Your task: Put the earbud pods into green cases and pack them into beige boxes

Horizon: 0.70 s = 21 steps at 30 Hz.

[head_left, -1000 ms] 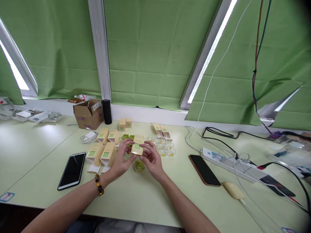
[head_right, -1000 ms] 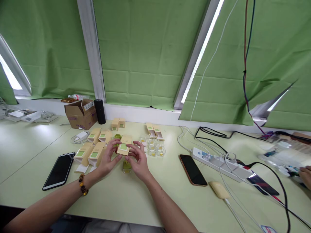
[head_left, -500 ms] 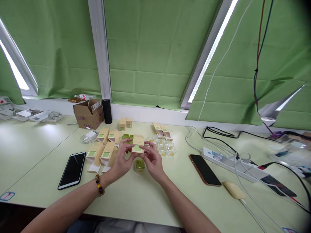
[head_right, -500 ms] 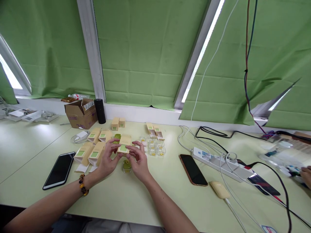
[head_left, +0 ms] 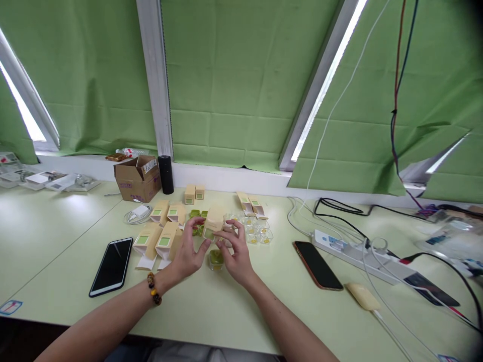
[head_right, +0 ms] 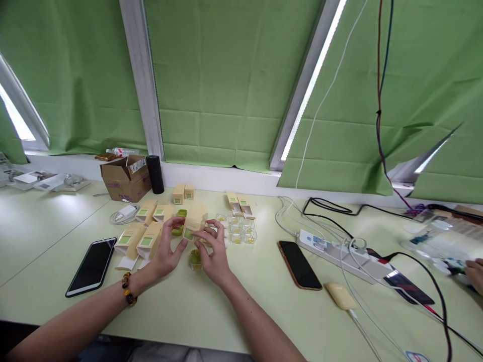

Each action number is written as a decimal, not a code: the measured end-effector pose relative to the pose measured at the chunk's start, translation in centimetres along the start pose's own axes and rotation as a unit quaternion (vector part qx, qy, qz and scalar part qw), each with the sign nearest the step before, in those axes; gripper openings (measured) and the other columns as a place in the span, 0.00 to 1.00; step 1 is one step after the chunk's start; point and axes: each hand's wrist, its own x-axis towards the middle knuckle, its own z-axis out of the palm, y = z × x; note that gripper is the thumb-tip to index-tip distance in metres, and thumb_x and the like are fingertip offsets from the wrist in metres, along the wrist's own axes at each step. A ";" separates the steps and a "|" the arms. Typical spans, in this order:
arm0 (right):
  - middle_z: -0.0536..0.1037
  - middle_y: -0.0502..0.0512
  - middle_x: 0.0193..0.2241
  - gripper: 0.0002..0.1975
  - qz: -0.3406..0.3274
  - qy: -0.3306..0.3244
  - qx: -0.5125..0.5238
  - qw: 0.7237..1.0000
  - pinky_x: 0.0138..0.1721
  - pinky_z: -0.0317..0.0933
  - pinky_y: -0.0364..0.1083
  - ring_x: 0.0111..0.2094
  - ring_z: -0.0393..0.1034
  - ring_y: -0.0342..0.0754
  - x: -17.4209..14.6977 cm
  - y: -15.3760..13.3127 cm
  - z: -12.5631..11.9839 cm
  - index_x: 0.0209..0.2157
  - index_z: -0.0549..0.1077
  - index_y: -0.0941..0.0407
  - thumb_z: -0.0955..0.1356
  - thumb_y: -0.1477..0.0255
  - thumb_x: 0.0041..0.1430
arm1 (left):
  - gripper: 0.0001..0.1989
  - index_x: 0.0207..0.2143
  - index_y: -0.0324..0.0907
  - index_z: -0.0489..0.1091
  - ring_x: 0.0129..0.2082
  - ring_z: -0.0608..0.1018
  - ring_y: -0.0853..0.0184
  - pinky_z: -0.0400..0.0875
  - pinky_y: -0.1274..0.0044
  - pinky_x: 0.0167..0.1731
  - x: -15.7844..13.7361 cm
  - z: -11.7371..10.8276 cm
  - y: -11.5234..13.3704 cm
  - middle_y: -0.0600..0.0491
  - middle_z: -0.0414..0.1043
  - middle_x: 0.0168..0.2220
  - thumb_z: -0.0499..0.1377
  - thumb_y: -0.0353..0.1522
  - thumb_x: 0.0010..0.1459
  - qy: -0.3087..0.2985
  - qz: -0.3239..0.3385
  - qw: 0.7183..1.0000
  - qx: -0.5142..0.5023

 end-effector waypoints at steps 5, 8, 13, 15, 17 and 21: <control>0.60 0.61 0.60 0.22 -0.117 -0.039 -0.134 0.983 0.62 0.67 0.67 0.63 0.62 0.62 -0.3 0.5 0.2 0.53 0.81 0.43 0.66 0.80 0.65 | 0.29 0.62 0.46 0.57 0.55 0.74 0.56 0.69 0.63 0.55 0.1 0.2 -0.3 0.43 0.67 0.58 0.65 0.39 0.64 0.026 -0.043 0.998 0.027; 0.62 0.62 0.59 0.23 -0.119 -0.059 -0.140 0.981 0.61 0.68 0.68 0.63 0.62 0.62 -0.4 0.5 0.0 0.52 0.81 0.44 0.67 0.81 0.63 | 0.30 0.60 0.47 0.57 0.52 0.75 0.57 0.70 0.65 0.51 0.2 0.3 -0.2 0.44 0.68 0.55 0.67 0.40 0.63 0.031 -0.067 0.997 0.011; 0.64 0.61 0.58 0.16 -0.104 -0.072 -0.061 0.990 0.65 0.66 0.66 0.62 0.67 0.59 -0.2 0.1 -0.3 0.45 0.82 0.47 0.66 0.79 0.65 | 0.30 0.61 0.46 0.56 0.54 0.74 0.56 0.70 0.64 0.53 0.5 0.2 -0.3 0.43 0.68 0.56 0.65 0.40 0.64 0.048 -0.089 0.995 -0.023; 0.66 0.61 0.58 0.14 -0.080 -0.055 -0.042 0.994 0.65 0.66 0.64 0.61 0.70 0.58 0.0 -0.1 -0.5 0.46 0.80 0.48 0.65 0.77 0.67 | 0.32 0.65 0.46 0.54 0.57 0.73 0.55 0.69 0.63 0.56 0.8 0.0 -0.6 0.42 0.67 0.58 0.64 0.40 0.66 0.069 -0.087 0.993 -0.036; 0.71 0.61 0.55 0.12 -0.060 -0.041 -0.056 0.996 0.61 0.68 0.62 0.58 0.72 0.59 0.3 -0.2 -1.0 0.47 0.78 0.49 0.66 0.74 0.67 | 0.33 0.68 0.47 0.51 0.58 0.73 0.56 0.69 0.63 0.58 1.1 -0.2 -0.9 0.42 0.66 0.59 0.62 0.39 0.67 0.080 -0.097 0.990 -0.061; 0.80 0.58 0.43 0.14 -0.064 -0.113 -0.183 0.975 0.49 0.67 0.59 0.46 0.73 0.60 1.1 -0.6 -2.3 0.50 0.74 0.50 0.70 0.72 0.62 | 0.30 0.66 0.48 0.52 0.56 0.74 0.58 0.70 0.65 0.57 1.6 -0.7 -1.2 0.44 0.67 0.57 0.60 0.36 0.67 0.079 -0.125 0.982 -0.120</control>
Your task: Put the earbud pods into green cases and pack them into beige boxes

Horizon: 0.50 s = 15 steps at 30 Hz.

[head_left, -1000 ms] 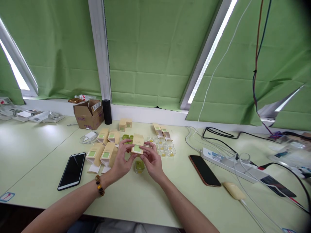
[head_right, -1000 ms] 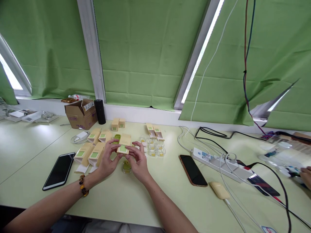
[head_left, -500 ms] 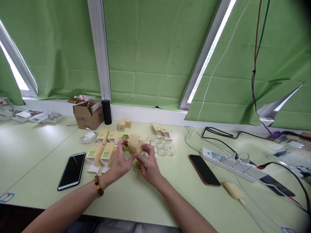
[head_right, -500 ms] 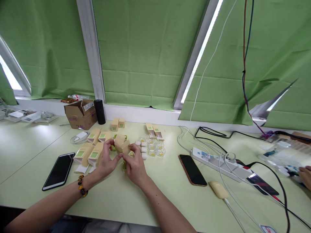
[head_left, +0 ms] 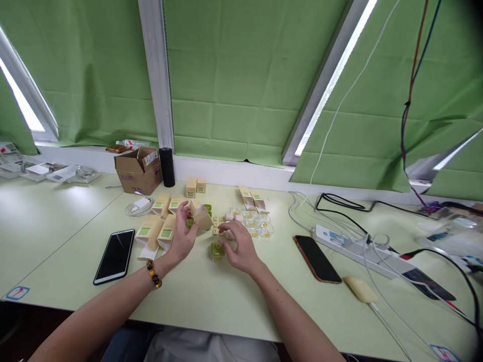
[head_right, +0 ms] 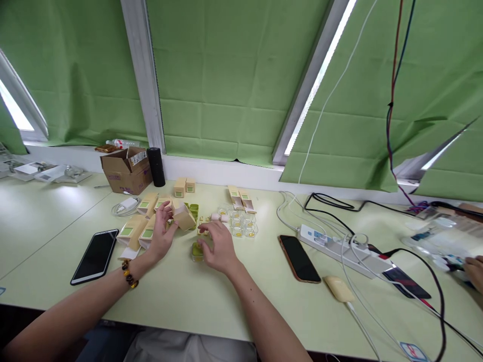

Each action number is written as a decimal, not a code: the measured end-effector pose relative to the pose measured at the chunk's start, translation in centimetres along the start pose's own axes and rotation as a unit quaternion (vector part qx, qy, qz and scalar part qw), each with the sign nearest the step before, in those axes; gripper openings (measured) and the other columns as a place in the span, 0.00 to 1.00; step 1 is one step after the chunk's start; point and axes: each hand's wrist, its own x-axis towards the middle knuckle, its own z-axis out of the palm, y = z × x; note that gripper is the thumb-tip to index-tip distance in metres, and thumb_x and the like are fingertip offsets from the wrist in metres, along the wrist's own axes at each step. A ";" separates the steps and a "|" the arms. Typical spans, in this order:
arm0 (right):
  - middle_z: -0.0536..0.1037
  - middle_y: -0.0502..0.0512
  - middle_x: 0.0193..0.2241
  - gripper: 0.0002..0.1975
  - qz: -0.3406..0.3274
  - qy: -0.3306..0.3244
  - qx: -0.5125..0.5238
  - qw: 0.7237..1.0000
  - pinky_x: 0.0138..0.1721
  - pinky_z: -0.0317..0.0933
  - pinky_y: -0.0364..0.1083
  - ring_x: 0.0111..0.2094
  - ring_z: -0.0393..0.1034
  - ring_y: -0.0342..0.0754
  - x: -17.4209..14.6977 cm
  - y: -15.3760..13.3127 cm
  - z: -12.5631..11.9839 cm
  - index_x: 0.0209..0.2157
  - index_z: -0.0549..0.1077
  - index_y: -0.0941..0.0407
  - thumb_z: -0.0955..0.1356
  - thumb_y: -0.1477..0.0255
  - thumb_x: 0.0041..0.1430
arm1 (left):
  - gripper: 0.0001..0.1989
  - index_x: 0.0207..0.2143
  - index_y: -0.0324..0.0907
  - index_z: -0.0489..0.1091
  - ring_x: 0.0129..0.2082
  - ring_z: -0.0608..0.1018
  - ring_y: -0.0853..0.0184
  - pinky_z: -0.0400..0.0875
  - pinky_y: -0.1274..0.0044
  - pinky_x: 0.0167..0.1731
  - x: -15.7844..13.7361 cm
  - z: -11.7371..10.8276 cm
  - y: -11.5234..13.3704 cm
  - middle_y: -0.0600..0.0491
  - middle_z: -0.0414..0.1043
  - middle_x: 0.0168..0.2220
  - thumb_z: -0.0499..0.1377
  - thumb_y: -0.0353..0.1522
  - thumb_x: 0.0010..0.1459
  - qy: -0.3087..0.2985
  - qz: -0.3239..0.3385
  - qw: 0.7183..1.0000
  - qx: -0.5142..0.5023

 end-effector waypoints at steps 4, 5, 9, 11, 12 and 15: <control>0.82 0.59 0.41 0.22 -0.023 -0.146 -0.116 0.982 0.47 0.61 0.58 0.44 0.71 0.61 0.2 -0.2 -0.9 0.51 0.74 0.52 0.76 0.68 0.55 | 0.28 0.64 0.48 0.55 0.54 0.75 0.60 0.71 0.66 0.56 0.1 -0.3 0.1 0.46 0.68 0.54 0.58 0.31 0.64 -0.020 -0.013 1.000 -0.014; 0.83 0.59 0.41 0.23 -0.025 -0.166 -0.127 0.977 0.47 0.60 0.58 0.44 0.71 0.61 0.2 -0.3 -1.0 0.51 0.74 0.52 0.77 0.68 0.54 | 0.28 0.64 0.48 0.55 0.55 0.74 0.59 0.71 0.67 0.55 0.0 -0.4 0.2 0.47 0.68 0.54 0.57 0.30 0.63 -0.026 -0.015 0.999 -0.015; 0.82 0.58 0.38 0.22 -0.019 -0.191 -0.140 0.971 0.45 0.59 0.55 0.42 0.71 0.59 0.2 -0.3 -0.9 0.49 0.75 0.52 0.78 0.69 0.52 | 0.28 0.62 0.48 0.59 0.54 0.74 0.59 0.71 0.67 0.53 -0.1 -0.7 0.0 0.47 0.70 0.52 0.56 0.29 0.60 -0.041 -0.024 0.999 -0.021; 0.82 0.58 0.38 0.20 -0.016 -0.185 -0.138 0.973 0.45 0.60 0.55 0.42 0.72 0.59 0.3 0.0 -1.0 0.48 0.76 0.53 0.78 0.70 0.52 | 0.28 0.62 0.47 0.61 0.52 0.74 0.59 0.70 0.66 0.54 0.0 -0.8 -0.2 0.48 0.70 0.51 0.56 0.29 0.58 -0.043 -0.029 0.998 -0.026; 0.82 0.58 0.38 0.20 -0.013 -0.179 -0.135 0.974 0.46 0.60 0.55 0.42 0.72 0.59 0.3 0.2 -1.1 0.47 0.76 0.53 0.77 0.70 0.53 | 0.28 0.61 0.46 0.61 0.51 0.75 0.59 0.70 0.65 0.54 0.1 -0.9 -0.3 0.47 0.71 0.51 0.55 0.29 0.57 -0.046 -0.031 0.998 -0.029; 0.82 0.59 0.40 0.18 0.008 -0.134 -0.118 0.984 0.46 0.63 0.56 0.43 0.73 0.60 0.4 0.9 -1.6 0.47 0.75 0.52 0.77 0.68 0.54 | 0.28 0.59 0.45 0.64 0.54 0.74 0.57 0.69 0.62 0.57 0.2 -0.9 -0.4 0.46 0.71 0.53 0.55 0.29 0.54 -0.054 -0.026 0.998 -0.037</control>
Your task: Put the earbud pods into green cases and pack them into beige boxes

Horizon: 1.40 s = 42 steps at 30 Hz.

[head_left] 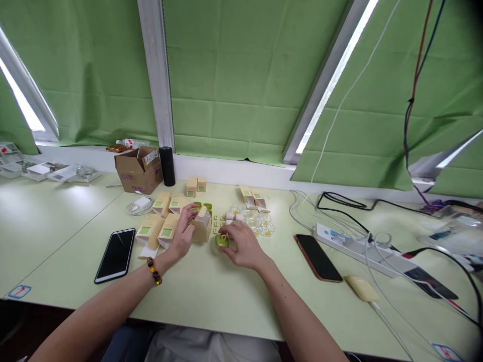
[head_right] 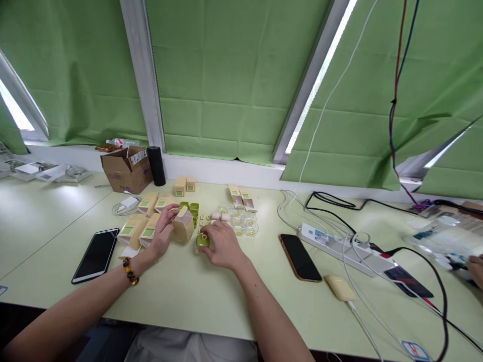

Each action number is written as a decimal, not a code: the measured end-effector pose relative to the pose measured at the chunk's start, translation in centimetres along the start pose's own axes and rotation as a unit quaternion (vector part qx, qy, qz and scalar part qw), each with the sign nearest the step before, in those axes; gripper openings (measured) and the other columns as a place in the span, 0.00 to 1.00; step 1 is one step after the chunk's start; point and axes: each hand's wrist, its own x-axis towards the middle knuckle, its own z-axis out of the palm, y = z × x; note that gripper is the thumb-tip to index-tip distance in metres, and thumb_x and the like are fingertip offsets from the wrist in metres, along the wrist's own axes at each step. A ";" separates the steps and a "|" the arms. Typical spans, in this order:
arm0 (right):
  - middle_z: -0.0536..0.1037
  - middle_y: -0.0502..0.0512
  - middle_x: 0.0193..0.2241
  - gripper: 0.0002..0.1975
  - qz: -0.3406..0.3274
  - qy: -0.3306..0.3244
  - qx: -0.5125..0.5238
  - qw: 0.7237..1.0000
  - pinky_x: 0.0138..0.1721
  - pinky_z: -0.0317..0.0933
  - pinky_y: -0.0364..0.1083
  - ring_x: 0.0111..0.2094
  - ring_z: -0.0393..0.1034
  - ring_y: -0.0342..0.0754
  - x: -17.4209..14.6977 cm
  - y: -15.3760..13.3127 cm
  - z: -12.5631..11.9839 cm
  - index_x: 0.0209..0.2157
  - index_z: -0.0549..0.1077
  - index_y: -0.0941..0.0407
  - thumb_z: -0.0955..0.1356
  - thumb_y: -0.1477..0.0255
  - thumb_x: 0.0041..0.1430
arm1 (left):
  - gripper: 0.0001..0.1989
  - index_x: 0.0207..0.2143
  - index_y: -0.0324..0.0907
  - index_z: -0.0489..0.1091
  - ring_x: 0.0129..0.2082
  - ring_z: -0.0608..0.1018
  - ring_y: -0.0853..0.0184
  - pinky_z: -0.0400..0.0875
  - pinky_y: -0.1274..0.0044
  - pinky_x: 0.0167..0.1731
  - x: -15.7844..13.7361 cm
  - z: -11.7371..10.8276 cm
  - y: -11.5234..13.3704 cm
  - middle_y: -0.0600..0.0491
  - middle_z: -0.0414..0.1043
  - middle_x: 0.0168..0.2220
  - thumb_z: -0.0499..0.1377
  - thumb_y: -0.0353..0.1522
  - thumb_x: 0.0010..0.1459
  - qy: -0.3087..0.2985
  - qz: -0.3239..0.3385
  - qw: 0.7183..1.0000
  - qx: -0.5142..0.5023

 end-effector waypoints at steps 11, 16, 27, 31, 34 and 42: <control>0.80 0.55 0.42 0.17 0.044 0.205 0.200 0.957 0.39 0.66 0.53 0.36 0.73 0.53 -0.2 0.9 -0.4 0.53 0.70 0.49 0.70 0.63 0.65 | 0.30 0.60 0.47 0.68 0.59 0.74 0.55 0.70 0.60 0.60 -0.8 0.4 -0.4 0.47 0.73 0.55 0.53 0.25 0.54 -0.143 -0.067 0.987 -0.010; 0.79 0.55 0.41 0.17 0.073 0.265 0.282 0.919 0.38 0.64 0.51 0.38 0.72 0.52 -0.1 0.5 0.2 0.54 0.70 0.50 0.70 0.61 0.67 | 0.33 0.62 0.48 0.65 0.65 0.71 0.57 0.65 0.59 0.66 -1.1 0.9 0.0 0.46 0.70 0.61 0.52 0.21 0.54 -0.163 -0.030 0.986 0.025; 0.70 0.44 0.24 0.21 0.171 0.345 0.534 0.753 0.23 0.65 0.44 0.23 0.65 0.44 0.7 0.7 0.6 0.47 0.73 0.51 0.76 0.55 0.59 | 0.20 0.55 0.49 0.76 0.57 0.71 0.53 0.71 0.58 0.56 -2.3 1.0 2.4 0.42 0.62 0.59 0.60 0.25 0.62 -0.150 0.326 0.871 0.335; 0.76 0.47 0.28 0.22 0.198 0.344 0.603 0.692 0.21 0.68 0.44 0.24 0.70 0.45 1.1 0.8 0.8 0.44 0.73 0.51 0.77 0.53 0.56 | 0.18 0.54 0.51 0.78 0.55 0.74 0.51 0.72 0.57 0.53 -2.4 1.3 2.8 0.41 0.64 0.60 0.61 0.28 0.63 -0.165 0.342 0.837 0.395; 0.80 0.49 0.30 0.22 0.197 0.334 0.642 0.661 0.21 0.69 0.45 0.26 0.74 0.47 1.2 0.8 1.0 0.44 0.74 0.52 0.78 0.54 0.55 | 0.18 0.55 0.48 0.77 0.56 0.74 0.51 0.72 0.56 0.53 -2.4 1.3 2.6 0.39 0.66 0.59 0.61 0.28 0.64 -0.137 0.322 0.844 0.406; 0.81 0.52 0.32 0.20 0.185 0.305 0.680 0.641 0.21 0.69 0.45 0.30 0.78 0.51 1.2 0.4 1.0 0.44 0.75 0.53 0.78 0.56 0.57 | 0.09 0.46 0.44 0.77 0.56 0.78 0.55 0.77 0.63 0.54 -2.1 1.4 1.4 0.42 0.74 0.56 0.58 0.29 0.68 -0.074 0.261 0.897 0.348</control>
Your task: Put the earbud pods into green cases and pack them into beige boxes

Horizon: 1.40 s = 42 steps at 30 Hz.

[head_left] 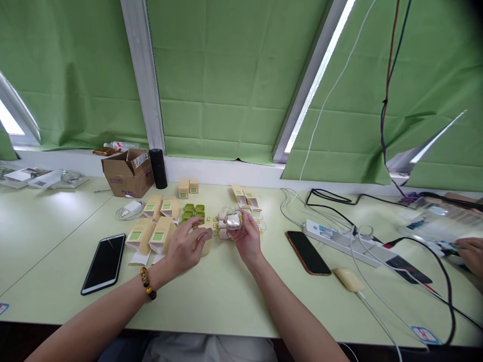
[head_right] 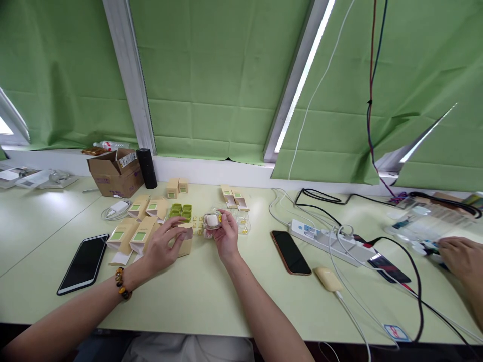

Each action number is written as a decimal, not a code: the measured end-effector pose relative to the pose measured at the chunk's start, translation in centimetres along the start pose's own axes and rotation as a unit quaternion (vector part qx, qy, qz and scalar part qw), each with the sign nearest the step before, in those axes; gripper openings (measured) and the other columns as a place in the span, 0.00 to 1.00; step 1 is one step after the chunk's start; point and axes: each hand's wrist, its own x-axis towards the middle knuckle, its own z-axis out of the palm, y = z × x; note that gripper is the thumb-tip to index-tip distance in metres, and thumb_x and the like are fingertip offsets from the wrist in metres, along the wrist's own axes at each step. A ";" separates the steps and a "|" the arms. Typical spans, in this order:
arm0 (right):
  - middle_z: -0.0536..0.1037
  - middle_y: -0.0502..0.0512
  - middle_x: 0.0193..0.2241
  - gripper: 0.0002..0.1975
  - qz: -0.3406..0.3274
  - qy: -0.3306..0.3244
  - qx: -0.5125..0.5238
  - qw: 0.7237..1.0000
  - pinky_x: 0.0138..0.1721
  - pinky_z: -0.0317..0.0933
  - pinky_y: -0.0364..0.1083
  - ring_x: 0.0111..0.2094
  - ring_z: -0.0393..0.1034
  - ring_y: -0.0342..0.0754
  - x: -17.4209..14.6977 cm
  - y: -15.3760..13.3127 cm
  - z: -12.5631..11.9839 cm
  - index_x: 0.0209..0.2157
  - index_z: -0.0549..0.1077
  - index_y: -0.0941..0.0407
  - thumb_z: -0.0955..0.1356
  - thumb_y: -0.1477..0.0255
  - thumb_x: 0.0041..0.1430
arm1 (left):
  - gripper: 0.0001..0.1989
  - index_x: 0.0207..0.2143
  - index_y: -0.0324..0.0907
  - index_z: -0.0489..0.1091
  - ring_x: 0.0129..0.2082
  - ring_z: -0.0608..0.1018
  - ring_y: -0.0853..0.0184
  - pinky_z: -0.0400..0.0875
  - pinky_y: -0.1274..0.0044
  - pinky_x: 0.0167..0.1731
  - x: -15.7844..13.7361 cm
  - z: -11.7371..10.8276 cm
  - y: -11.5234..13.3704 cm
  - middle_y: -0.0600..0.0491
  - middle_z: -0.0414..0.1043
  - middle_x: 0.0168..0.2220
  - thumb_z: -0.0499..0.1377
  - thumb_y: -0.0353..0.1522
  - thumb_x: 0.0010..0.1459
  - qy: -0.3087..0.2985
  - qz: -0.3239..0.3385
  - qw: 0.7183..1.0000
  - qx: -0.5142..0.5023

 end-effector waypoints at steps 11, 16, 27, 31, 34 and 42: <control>0.80 0.49 0.29 0.21 -0.021 -0.017 -0.054 0.998 0.22 0.67 0.43 0.24 0.73 0.45 -0.8 -0.4 0.6 0.46 0.73 0.51 0.77 0.55 0.59 | 0.16 0.43 0.44 0.82 0.58 0.80 0.58 0.79 0.64 0.58 0.1 0.5 -0.8 0.45 0.78 0.57 0.54 0.23 0.68 0.010 -0.076 0.990 -0.120; 0.74 0.45 0.26 0.23 -0.044 -0.013 -0.095 0.994 0.22 0.66 0.43 0.22 0.67 0.43 -1.2 -0.1 0.8 0.48 0.72 0.50 0.77 0.54 0.58 | 0.18 0.50 0.45 0.81 0.58 0.81 0.59 0.79 0.63 0.58 -0.2 0.8 -1.0 0.45 0.78 0.58 0.53 0.24 0.69 -0.014 -0.059 0.989 -0.135; 0.77 0.53 0.42 0.23 -0.119 -0.040 -0.180 0.976 0.20 0.62 0.42 0.27 0.66 0.43 -2.3 0.2 1.8 0.53 0.69 0.47 0.75 0.54 0.62 | 0.26 0.64 0.45 0.70 0.64 0.74 0.54 0.73 0.57 0.64 -0.2 0.4 -0.9 0.42 0.73 0.62 0.54 0.23 0.66 -0.033 -0.036 0.989 -0.143; 0.77 0.55 0.48 0.22 -0.125 -0.070 -0.201 0.969 0.22 0.62 0.43 0.30 0.70 0.45 -3.2 0.6 2.3 0.54 0.68 0.45 0.74 0.56 0.64 | 0.33 0.68 0.47 0.65 0.67 0.72 0.53 0.71 0.56 0.66 -0.5 0.6 -1.0 0.42 0.69 0.65 0.54 0.20 0.62 -0.048 -0.026 0.986 -0.157; 0.76 0.58 0.52 0.20 -0.141 -0.104 -0.247 0.953 0.29 0.68 0.46 0.35 0.72 0.48 -3.6 1.1 2.1 0.56 0.68 0.46 0.73 0.59 0.66 | 0.36 0.69 0.48 0.64 0.67 0.72 0.52 0.70 0.55 0.66 -0.5 0.6 -1.1 0.42 0.69 0.65 0.55 0.19 0.59 -0.058 -0.034 0.984 -0.167; 0.80 0.56 0.49 0.21 -0.203 -0.140 -0.398 0.884 0.31 0.64 0.48 0.30 0.70 0.47 -3.1 1.2 0.9 0.56 0.70 0.46 0.73 0.69 0.64 | 0.33 0.64 0.46 0.68 0.65 0.73 0.54 0.71 0.57 0.65 -0.1 0.4 -0.8 0.43 0.71 0.62 0.54 0.19 0.57 -0.049 -0.069 0.976 -0.200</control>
